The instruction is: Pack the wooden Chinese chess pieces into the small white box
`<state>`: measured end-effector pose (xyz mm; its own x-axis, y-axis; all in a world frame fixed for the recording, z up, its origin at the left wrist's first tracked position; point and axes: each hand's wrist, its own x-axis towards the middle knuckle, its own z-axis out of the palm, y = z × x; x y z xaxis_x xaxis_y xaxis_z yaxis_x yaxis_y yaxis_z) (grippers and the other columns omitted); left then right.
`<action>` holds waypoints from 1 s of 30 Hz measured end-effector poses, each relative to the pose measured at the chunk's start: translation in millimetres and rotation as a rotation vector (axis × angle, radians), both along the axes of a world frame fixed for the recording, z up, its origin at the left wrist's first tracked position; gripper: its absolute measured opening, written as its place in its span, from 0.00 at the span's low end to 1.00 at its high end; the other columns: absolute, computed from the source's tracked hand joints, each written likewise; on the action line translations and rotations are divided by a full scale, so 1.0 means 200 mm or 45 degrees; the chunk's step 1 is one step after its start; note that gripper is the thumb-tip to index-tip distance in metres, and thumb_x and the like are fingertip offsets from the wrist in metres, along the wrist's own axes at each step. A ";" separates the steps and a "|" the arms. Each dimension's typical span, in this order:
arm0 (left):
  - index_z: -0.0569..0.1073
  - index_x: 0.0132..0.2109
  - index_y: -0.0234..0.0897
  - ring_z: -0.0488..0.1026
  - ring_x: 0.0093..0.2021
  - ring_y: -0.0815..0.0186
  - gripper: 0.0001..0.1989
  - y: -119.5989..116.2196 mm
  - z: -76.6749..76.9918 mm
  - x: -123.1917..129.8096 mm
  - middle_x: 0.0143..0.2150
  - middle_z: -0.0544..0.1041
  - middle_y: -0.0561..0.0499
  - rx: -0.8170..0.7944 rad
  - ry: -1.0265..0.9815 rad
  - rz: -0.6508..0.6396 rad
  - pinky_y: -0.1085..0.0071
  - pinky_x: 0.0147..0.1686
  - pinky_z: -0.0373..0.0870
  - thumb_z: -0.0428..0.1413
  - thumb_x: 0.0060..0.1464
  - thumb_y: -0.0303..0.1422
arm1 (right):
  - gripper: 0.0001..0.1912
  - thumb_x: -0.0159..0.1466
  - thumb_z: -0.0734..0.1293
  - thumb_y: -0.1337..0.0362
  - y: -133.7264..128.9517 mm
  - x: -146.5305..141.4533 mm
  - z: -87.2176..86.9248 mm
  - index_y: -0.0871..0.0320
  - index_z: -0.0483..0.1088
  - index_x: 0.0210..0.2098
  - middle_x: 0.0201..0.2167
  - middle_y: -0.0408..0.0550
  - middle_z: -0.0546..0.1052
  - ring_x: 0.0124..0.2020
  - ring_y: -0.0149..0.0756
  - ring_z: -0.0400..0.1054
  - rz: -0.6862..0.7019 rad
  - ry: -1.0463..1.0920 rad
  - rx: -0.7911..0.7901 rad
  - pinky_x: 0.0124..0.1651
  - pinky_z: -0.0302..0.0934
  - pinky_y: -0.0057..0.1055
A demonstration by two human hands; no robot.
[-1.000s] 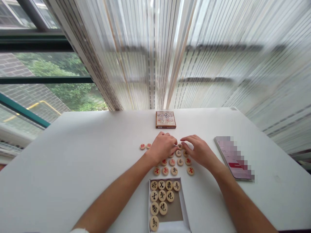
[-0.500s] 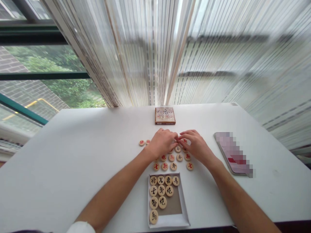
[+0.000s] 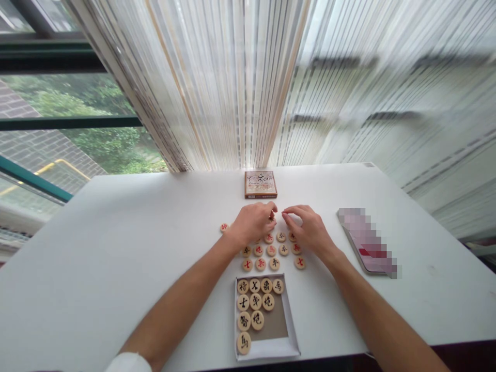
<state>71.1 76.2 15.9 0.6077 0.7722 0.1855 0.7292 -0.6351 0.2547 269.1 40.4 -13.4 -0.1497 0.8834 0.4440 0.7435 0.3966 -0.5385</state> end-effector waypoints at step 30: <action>0.74 0.51 0.35 0.78 0.42 0.68 0.11 -0.09 0.10 -0.08 0.46 0.80 0.49 -0.284 -0.757 -0.313 0.70 0.43 0.77 0.60 0.61 0.28 | 0.15 0.66 0.71 0.52 -0.09 -0.10 0.11 0.53 0.71 0.45 0.35 0.46 0.80 0.36 0.38 0.78 0.290 0.952 -0.404 0.40 0.74 0.35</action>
<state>54.3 58.2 34.9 0.6145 0.6832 0.3946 0.2662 -0.6503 0.7115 248.7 21.5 8.8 -0.1047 0.9669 0.2327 0.0669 0.2403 -0.9684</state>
